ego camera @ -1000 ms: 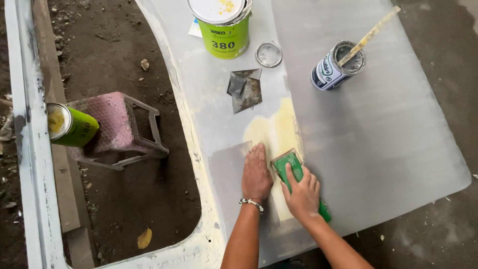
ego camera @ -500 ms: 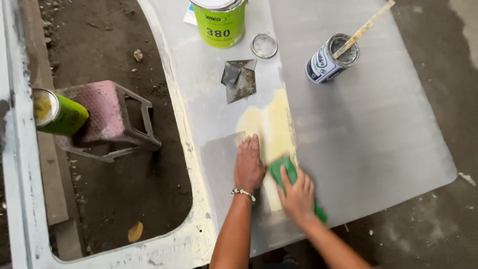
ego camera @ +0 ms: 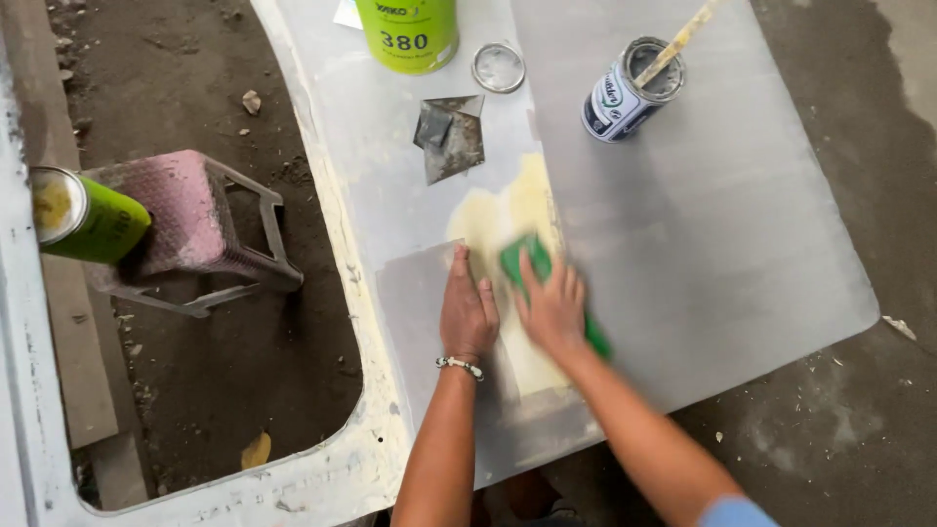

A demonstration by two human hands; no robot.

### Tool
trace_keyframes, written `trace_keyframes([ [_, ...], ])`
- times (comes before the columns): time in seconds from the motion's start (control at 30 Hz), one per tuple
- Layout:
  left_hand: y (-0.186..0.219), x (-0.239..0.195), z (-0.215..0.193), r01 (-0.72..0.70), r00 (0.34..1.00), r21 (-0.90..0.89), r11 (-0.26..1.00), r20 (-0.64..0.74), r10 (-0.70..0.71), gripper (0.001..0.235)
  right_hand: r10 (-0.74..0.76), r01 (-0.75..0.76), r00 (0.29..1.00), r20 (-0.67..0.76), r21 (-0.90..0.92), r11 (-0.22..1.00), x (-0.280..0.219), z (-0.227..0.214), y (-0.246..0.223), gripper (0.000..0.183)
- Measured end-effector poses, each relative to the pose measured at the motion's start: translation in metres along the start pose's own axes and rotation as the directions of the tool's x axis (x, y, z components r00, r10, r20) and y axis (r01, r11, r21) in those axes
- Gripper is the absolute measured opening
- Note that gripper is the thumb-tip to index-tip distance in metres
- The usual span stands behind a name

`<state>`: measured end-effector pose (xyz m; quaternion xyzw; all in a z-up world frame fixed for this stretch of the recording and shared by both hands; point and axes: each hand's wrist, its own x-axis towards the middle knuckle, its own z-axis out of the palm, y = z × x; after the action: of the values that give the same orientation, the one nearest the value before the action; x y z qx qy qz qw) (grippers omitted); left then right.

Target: The person sands a white car door using a sanding block and a green sponge. They dip the sponge into a bucket of water and continue sanding the surface, occasionally wiping the area with their hands.

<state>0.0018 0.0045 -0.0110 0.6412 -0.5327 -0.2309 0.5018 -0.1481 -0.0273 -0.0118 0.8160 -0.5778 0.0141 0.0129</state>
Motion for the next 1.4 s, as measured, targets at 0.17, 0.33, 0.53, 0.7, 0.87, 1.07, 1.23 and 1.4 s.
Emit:
trace_keyframes([
  [0.17, -0.008, -0.010, -0.002, 0.037, 0.999, -0.036, 0.999, 0.001, -0.037, 0.066, 0.120, -0.117, 0.992, -0.027, 0.087, 0.989, 0.053, -0.019, -0.009, 0.069],
  [0.33, -0.010, 0.003, -0.009, -0.040, 0.988, -0.118, 0.992, -0.150, 0.022, 0.070, -0.033, 0.035, 0.997, -0.068, 0.032, 0.999, -0.091, -0.017, -0.032, 0.077],
  [0.53, -0.015, -0.016, -0.015, -0.018, 0.995, -0.066, 0.998, -0.099, 0.012, 0.063, 0.033, -0.027, 0.997, -0.069, 0.090, 0.996, 0.013, -0.023, -0.019, 0.070],
  [0.7, -0.012, -0.039, -0.054, 0.049, 0.998, 0.008, 0.999, -0.036, -0.049, 0.053, -0.039, 0.041, 0.997, -0.063, 0.021, 0.999, -0.129, -0.030, -0.046, 0.079],
  [0.87, -0.009, -0.058, -0.062, 0.051, 0.999, 0.057, 0.997, 0.002, -0.051, 0.054, 0.012, -0.010, 0.999, -0.047, 0.041, 0.999, -0.069, -0.023, -0.024, 0.075],
  [1.07, 0.003, -0.066, -0.062, 0.005, 0.998, 0.137, 0.991, 0.058, -0.013, 0.056, 0.115, -0.113, 0.993, -0.029, 0.065, 0.991, -0.095, -0.024, -0.059, 0.072],
  [1.23, -0.007, -0.062, -0.061, 0.004, 1.000, 0.093, 0.996, 0.022, -0.006, 0.057, -0.107, 0.115, 0.992, -0.069, 0.119, 0.986, -0.137, -0.028, -0.060, 0.077],
  [1.4, -0.002, -0.065, -0.065, 0.044, 0.999, 0.051, 0.998, -0.012, -0.043, 0.065, 0.102, -0.097, 0.993, -0.058, 0.082, 0.992, -0.010, -0.028, -0.043, 0.070],
])
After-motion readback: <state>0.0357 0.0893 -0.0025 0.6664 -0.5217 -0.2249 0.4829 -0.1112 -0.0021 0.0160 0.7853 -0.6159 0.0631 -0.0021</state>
